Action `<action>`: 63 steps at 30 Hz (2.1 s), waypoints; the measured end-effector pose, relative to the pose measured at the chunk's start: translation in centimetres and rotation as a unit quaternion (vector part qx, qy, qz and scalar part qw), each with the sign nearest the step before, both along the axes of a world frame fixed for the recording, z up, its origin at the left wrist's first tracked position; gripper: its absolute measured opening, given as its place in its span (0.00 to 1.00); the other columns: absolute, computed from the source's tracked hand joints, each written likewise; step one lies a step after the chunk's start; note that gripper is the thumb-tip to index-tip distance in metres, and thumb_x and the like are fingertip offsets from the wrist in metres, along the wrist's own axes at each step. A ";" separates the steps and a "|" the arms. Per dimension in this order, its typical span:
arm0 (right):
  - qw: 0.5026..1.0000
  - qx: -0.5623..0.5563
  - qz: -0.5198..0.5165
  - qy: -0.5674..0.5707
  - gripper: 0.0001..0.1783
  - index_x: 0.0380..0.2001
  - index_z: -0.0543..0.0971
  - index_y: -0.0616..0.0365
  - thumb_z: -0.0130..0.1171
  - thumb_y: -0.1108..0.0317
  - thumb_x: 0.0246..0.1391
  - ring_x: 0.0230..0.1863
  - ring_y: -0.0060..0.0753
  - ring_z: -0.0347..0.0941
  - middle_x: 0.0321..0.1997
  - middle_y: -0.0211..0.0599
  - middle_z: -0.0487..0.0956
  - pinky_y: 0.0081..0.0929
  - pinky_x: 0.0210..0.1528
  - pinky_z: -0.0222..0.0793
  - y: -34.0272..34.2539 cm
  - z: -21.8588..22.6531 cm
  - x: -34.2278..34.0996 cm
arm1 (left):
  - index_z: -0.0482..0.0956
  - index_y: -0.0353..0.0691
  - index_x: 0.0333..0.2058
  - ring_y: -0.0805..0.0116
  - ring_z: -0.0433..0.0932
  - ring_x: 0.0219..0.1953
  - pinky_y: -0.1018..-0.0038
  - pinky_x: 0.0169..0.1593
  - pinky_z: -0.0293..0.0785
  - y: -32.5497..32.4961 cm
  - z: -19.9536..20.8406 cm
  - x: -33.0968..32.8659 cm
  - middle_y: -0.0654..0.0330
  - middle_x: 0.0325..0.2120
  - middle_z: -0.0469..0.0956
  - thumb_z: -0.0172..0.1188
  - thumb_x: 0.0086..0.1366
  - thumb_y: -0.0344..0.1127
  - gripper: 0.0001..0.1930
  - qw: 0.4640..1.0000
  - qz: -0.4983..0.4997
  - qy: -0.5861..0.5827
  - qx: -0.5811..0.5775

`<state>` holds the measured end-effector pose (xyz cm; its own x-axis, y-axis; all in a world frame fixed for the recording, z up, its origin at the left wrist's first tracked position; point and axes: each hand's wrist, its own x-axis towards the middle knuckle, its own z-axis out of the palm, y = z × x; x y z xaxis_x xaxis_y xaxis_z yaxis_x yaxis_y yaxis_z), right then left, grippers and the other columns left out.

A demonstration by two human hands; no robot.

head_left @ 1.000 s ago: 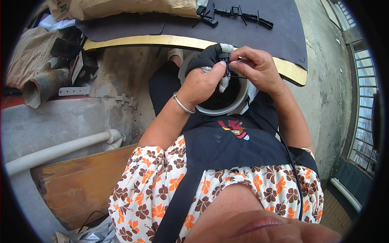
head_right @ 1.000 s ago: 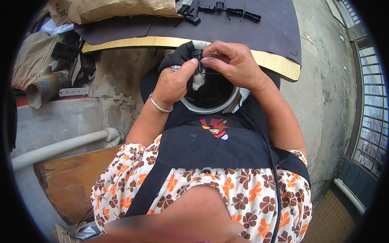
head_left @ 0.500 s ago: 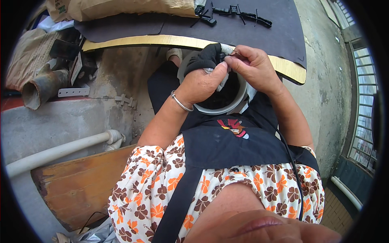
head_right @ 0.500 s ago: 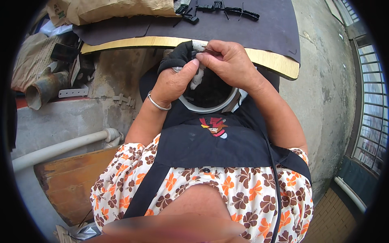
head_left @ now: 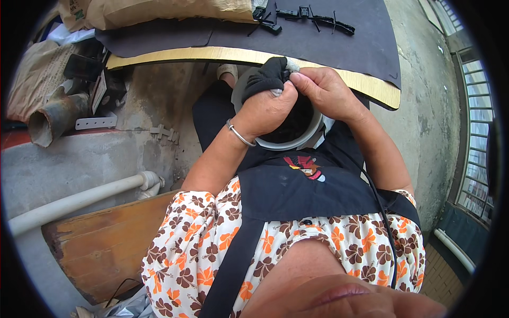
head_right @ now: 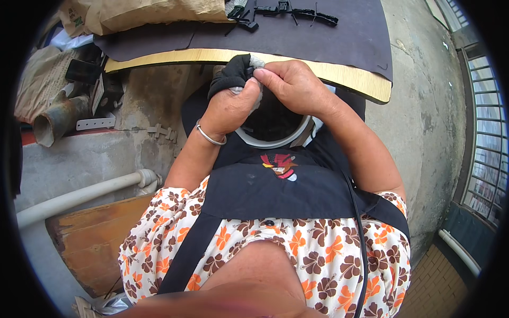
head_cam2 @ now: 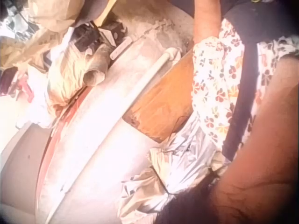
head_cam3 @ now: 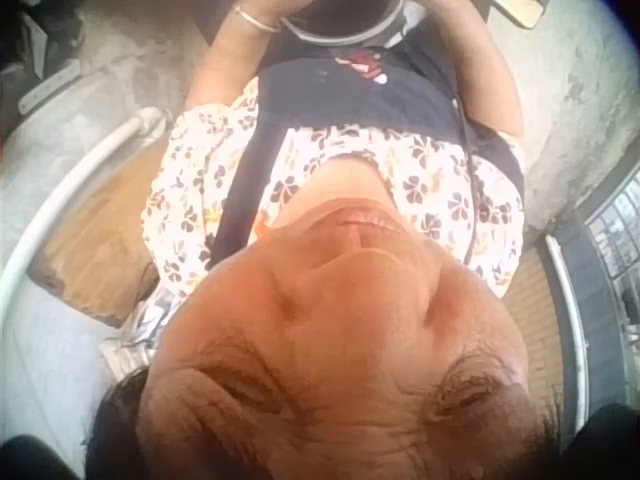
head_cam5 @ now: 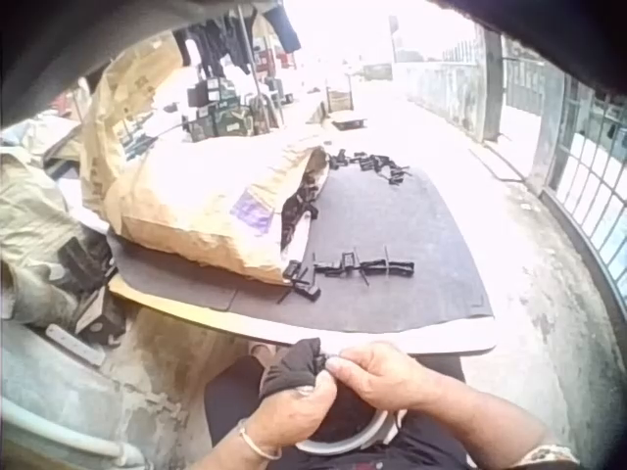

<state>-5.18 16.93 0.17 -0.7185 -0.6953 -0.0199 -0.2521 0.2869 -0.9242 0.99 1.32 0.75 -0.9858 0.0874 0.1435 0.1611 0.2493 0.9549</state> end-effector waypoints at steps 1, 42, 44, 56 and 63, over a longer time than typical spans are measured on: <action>1.000 -0.017 -0.017 0.002 0.18 0.26 0.74 0.65 0.47 0.60 0.60 0.26 0.14 0.61 0.20 0.25 0.70 0.19 0.31 0.62 -0.3 -0.4 0.3 | 0.69 0.30 0.39 0.74 0.70 0.31 0.78 0.37 0.68 0.2 0.3 0.1 0.59 0.30 0.74 0.49 0.56 0.27 0.12 0.999 0.017 -0.026 -0.034; 0.988 -0.140 -0.060 0.009 0.13 0.40 0.72 0.62 0.54 0.65 0.56 0.29 0.12 0.61 0.28 0.22 0.68 0.12 0.34 0.60 1.0 -0.4 0.8 | 0.63 0.36 0.56 0.85 0.67 0.22 0.87 0.25 0.64 -0.6 0.0 0.2 0.65 0.29 0.76 0.55 0.61 0.32 0.24 0.991 -0.083 -0.053 0.095; 0.984 -0.158 -0.074 0.019 0.18 0.44 0.70 0.62 0.57 0.66 0.52 0.29 0.11 0.60 0.29 0.23 0.68 0.11 0.32 0.59 0.9 0.0 1.3 | 0.64 0.36 0.55 0.85 0.65 0.20 0.87 0.22 0.62 -0.6 0.0 0.0 0.64 0.28 0.76 0.51 0.62 0.30 0.22 0.988 -0.032 -0.082 0.124; 0.989 -0.123 -0.086 -0.012 0.10 0.24 0.70 0.60 0.57 0.66 0.54 0.24 0.11 0.56 0.20 0.20 0.64 0.13 0.26 0.56 -0.3 0.5 0.8 | 0.73 0.30 0.43 0.68 0.75 0.29 0.74 0.38 0.72 -0.4 -2.0 -0.7 0.56 0.27 0.78 0.52 0.55 0.29 0.16 0.987 0.006 0.161 -0.003; 0.993 -0.029 -0.055 0.105 0.14 0.29 0.75 0.65 0.50 0.62 0.57 0.22 0.38 0.68 0.21 0.44 0.73 0.29 0.29 0.65 -0.1 0.4 0.8 | 0.71 0.29 0.46 0.69 0.75 0.41 0.75 0.47 0.68 -0.1 -1.6 -0.4 0.55 0.39 0.77 0.51 0.58 0.26 0.16 0.988 0.032 0.139 -0.057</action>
<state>-4.37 16.85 0.58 -0.7747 -0.6073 0.1760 -0.4107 0.2718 -0.8703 0.57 1.24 -0.89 -0.9137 0.0580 0.4022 0.3939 0.3701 0.8414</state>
